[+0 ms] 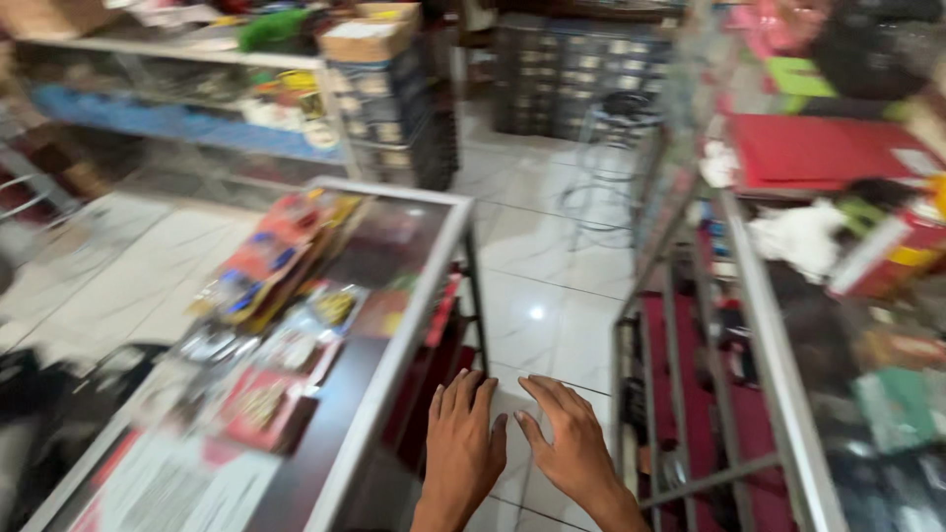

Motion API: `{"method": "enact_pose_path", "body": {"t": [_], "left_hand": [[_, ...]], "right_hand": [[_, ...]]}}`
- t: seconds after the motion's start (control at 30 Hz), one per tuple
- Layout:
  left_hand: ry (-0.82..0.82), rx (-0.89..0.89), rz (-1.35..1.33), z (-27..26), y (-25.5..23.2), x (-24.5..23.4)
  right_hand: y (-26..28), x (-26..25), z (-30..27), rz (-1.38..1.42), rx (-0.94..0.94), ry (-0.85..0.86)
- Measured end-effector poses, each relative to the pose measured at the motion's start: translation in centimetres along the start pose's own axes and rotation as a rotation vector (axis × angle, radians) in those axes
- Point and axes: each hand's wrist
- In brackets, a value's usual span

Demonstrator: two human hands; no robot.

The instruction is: The person takes a packaged motorcycle part from a display counter, carries it to a wall-mounted display rack, and hangs it on a metal hook. They then walk back to the counter, pick up another small packaged part, and bring it back to the same rack area.

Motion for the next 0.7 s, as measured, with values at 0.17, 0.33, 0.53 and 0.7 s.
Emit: {"method": "enact_pose_path", "body": {"t": [0.17,0.33,0.53,0.7], "left_hand": [[0.146,0.147,-0.142,6.9,-0.3,6.0],[0.281,0.214,-0.298,13.5,-0.6,12.5],[0.22,0.306,-0.348,21.0,3.0,17.2],[0.173,0.356,-0.391,30.3,8.1,19.6]], "right_hand": [[-4.4,-4.3,2.2,0.016,0.299,-0.109],[-9.2,-6.9,5.2,0.033,0.433,-0.281],[-11.0,-7.5,13.7,0.04,0.422,-0.433],[-10.7,-9.6,23.1,-0.073,0.282,-0.571]]}}
Point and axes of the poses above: each hand's wrist, its own z-axis towards the middle knuckle, its own x-axis out of the palm, y = z × x, and after that the axes turned 14 degrees about x, right-handed
